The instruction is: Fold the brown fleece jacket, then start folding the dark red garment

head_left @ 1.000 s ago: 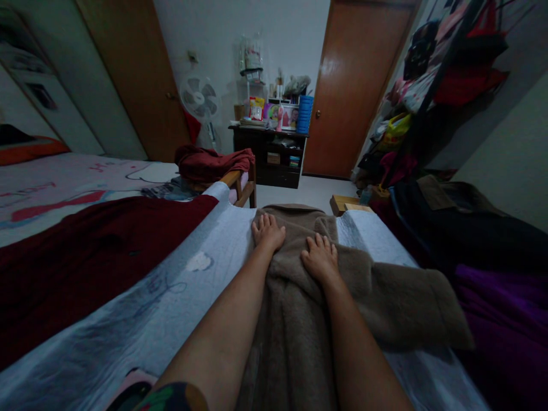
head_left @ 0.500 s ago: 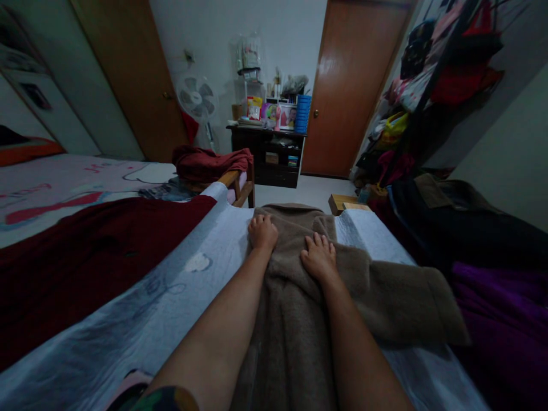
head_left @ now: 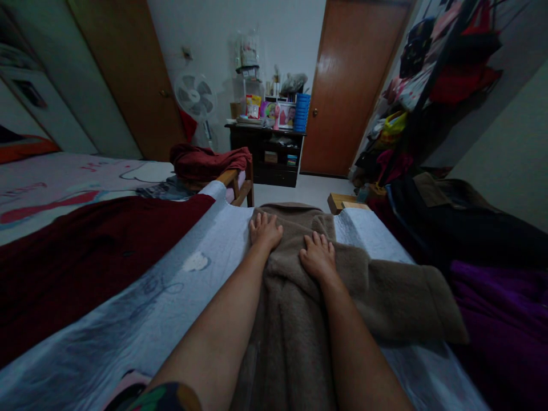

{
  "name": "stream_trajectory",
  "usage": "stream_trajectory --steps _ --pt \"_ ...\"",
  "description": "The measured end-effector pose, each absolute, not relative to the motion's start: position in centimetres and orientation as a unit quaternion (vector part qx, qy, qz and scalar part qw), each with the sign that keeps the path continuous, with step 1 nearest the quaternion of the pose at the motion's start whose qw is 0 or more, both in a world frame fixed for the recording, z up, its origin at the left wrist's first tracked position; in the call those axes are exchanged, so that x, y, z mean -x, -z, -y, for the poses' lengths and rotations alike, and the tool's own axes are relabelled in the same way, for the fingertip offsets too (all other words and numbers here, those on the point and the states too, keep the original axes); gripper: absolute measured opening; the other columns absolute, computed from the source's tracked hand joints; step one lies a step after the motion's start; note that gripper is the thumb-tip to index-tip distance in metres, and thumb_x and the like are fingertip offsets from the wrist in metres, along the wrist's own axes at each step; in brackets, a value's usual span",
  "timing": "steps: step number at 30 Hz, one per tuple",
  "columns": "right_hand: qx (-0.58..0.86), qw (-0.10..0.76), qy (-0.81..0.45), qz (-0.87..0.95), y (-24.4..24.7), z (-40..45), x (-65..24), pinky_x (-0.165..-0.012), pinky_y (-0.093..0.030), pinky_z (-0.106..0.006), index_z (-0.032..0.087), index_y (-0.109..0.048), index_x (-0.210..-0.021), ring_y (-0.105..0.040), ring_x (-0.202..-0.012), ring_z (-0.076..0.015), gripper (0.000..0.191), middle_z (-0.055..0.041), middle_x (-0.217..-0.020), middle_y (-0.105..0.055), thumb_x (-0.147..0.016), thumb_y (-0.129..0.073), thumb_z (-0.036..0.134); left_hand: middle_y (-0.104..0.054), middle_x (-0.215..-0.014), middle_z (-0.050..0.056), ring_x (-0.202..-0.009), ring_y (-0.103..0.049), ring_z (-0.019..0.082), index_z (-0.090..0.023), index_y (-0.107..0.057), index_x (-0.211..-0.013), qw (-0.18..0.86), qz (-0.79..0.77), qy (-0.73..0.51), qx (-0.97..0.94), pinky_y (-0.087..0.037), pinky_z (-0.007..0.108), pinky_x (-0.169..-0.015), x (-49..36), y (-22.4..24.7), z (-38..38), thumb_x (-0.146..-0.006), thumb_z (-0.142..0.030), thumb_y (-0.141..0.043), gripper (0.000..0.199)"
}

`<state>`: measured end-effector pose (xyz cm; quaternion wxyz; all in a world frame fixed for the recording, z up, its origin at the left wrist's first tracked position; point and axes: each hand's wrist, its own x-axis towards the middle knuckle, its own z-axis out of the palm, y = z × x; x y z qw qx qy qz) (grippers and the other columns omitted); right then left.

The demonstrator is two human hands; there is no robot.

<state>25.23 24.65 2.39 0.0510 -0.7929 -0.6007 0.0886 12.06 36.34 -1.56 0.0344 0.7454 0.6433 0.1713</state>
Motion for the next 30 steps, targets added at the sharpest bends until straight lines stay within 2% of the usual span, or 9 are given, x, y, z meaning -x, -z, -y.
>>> stream_trajectory --steps 4,9,13,18,21,26,30 --pt "0.793 0.050 -0.088 0.601 -2.4 -24.6 -25.2 -0.116 -0.011 -0.048 0.022 -0.037 -0.147 -0.013 -0.147 -0.0268 0.058 -0.0073 -0.160 -0.021 -0.090 -0.036 0.034 -0.036 -0.153 0.015 -0.144 -0.024 0.032 -0.016 -0.038 -0.145 0.035 -0.652 -0.237 -0.720 -0.025 0.052 -0.114 -11.8 1.6 -36.8 -0.088 -0.042 -0.048 0.063" --pt "0.793 0.063 -0.091 0.599 -2.3 -24.6 -25.3 -0.116 -0.011 -0.047 0.023 -0.038 -0.146 -0.013 -0.147 -0.0270 0.058 -0.0072 -0.160 -0.022 -0.090 -0.036 0.035 -0.050 -0.140 0.017 -0.136 -0.039 0.025 -0.010 -0.050 -0.130 0.027 -0.652 -0.344 -0.675 -0.031 0.041 -0.114 -10.8 1.9 -38.3 -0.091 -0.023 -0.040 0.043" --pt "0.793 0.065 -0.093 0.598 -2.2 -24.7 -25.3 -0.116 -0.010 -0.047 0.023 -0.039 -0.146 -0.013 -0.147 -0.0267 0.059 -0.0072 -0.160 -0.022 -0.089 -0.036 0.035 -0.043 -0.146 0.018 -0.138 -0.036 0.026 -0.010 -0.052 -0.127 0.019 -0.668 -0.302 -0.680 -0.033 0.041 -0.112 -10.9 2.2 -38.6 -0.089 -0.022 -0.042 0.042" --pt "0.793 0.066 -0.091 0.598 -2.3 -24.6 -25.3 -0.116 -0.011 -0.047 0.023 -0.039 -0.146 -0.013 -0.147 -0.0272 0.059 -0.0073 -0.159 -0.022 -0.089 -0.036 0.035 -0.035 -0.153 0.015 -0.143 -0.028 0.028 -0.014 -0.051 -0.132 0.024 -0.678 -0.194 -0.709 -0.031 0.046 -0.112 -11.5 2.0 -38.5 -0.091 -0.033 -0.039 0.046" --pt "0.792 0.070 -0.092 0.600 -2.3 -24.6 -25.3 -0.116 -0.011 -0.047 0.022 -0.039 -0.146 -0.013 -0.147 -0.0274 0.059 -0.0076 -0.159 -0.022 -0.089 -0.037 0.035 -0.035 -0.153 0.015 -0.143 -0.027 0.028 -0.015 -0.050 -0.133 0.027 -0.678 -0.176 -0.713 -0.030 0.049 -0.111 -11.5 1.7 -38.3 -0.091 -0.037 -0.038 0.048" --pt "0.791 0.073 -0.093 0.600 -2.2 -24.6 -25.2 -0.116 -0.010 -0.047 0.022 -0.039 -0.146 -0.014 -0.147 -0.0278 0.059 -0.0080 -0.159 -0.022 -0.089 -0.037 0.035 -0.040 -0.148 0.017 -0.139 -0.031 0.030 -0.015 -0.050 -0.130 -0.029 -0.665 -0.235 -0.708 -0.026 0.049 -0.112 -11.5 1.0 -36.9 -0.092 -0.033 -0.040 0.044" --pt "0.791 0.069 -0.096 0.600 -2.3 -24.6 -25.3 -0.116 -0.010 -0.047 0.022 -0.039 -0.146 -0.013 -0.147 -0.0272 0.059 -0.0078 -0.160 -0.022 -0.089 -0.037 0.035 -0.051 -0.135 0.017 -0.126 -0.045 0.031 -0.016 -0.053 -0.124 -0.038 -0.668 -0.244 -0.702 -0.037 0.045 -0.102 -11.6 0.2 -35.8 -0.091 -0.028 -0.042 0.037"
